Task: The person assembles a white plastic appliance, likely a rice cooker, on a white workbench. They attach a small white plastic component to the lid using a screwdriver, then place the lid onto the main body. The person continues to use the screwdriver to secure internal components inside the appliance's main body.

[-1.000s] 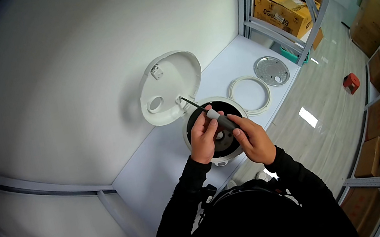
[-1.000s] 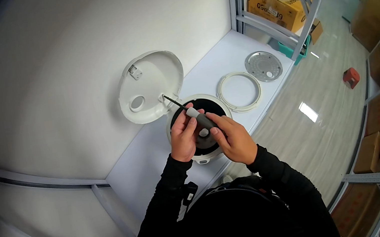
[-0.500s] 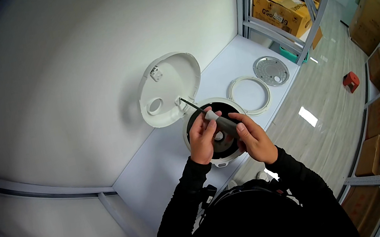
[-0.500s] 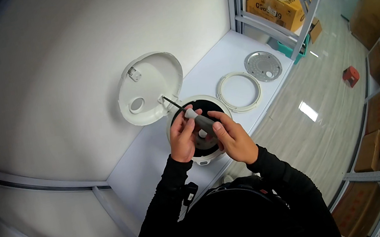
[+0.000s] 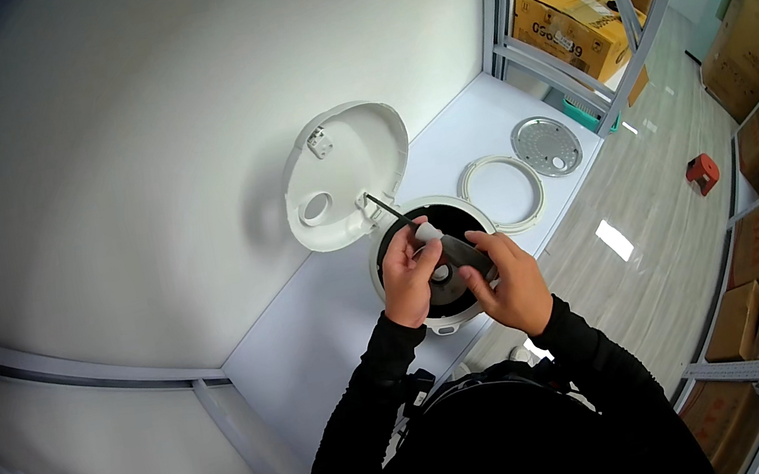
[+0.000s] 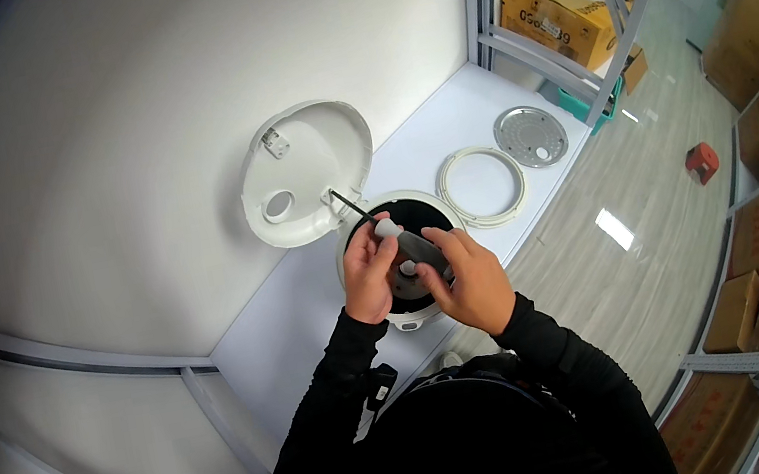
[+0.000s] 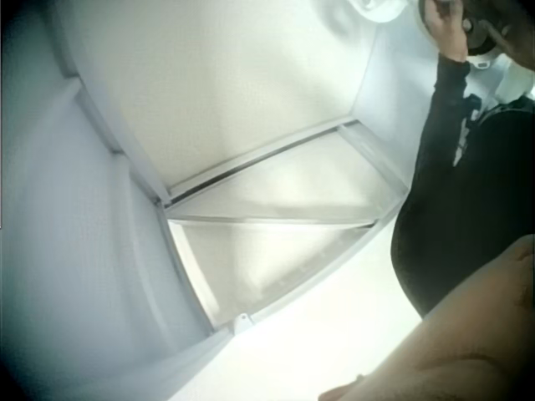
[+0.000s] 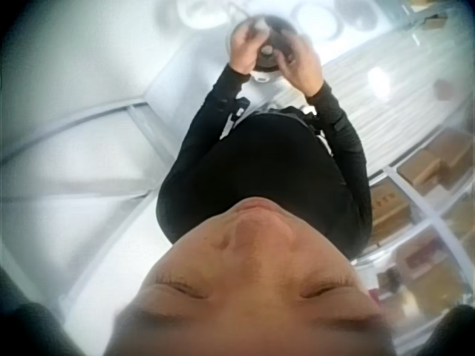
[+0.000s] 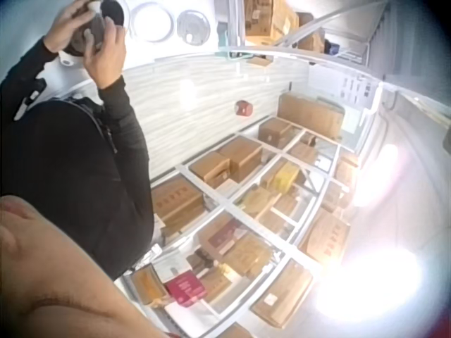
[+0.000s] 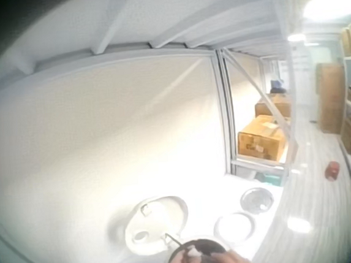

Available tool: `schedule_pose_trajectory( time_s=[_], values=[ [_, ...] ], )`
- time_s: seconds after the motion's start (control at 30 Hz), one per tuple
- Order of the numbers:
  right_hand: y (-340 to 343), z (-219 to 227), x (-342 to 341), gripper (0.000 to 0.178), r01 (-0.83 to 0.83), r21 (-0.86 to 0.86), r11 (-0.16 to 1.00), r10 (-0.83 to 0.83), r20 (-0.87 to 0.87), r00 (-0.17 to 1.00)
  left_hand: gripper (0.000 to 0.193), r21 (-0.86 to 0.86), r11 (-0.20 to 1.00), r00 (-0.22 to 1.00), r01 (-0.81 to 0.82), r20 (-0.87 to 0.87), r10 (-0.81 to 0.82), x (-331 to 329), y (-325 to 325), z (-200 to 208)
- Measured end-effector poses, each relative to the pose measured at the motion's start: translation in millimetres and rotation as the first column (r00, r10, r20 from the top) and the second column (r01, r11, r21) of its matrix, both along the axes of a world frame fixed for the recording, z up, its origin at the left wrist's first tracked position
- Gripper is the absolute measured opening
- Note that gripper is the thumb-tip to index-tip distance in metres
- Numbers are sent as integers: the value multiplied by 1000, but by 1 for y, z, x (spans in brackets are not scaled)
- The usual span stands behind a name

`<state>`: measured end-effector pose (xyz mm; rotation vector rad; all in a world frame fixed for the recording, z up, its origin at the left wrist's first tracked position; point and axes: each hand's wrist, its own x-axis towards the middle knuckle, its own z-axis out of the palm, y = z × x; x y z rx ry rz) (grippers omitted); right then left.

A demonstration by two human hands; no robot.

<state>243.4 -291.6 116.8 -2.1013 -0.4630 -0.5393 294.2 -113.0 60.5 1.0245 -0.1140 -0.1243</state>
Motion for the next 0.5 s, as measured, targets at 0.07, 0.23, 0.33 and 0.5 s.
schedule_pose_trajectory(
  time_s=[0.07, 0.23, 0.33, 0.5],
  values=[
    [0, -2, 0, 37, 17, 132, 991, 5, -165, 986, 49, -103, 994, 997, 48, -58, -54, -3, -1, 13],
    [-4, 2, 5, 34, 126, 663, 738, 379, -562, 736, 52, -95, 991, 995, 91, -18, -93, -6, 0, 13],
    [-4, 1, 3, 37, 9, 483, 876, 259, -486, 835, 51, -33, 998, 998, 54, -15, -54, -6, -1, 13],
    [5, 16, -3, 37, -16, 19, 1000, 17, -20, 1000, 49, 103, 994, 998, -23, -48, 28, -3, 1, 7]
  ],
)
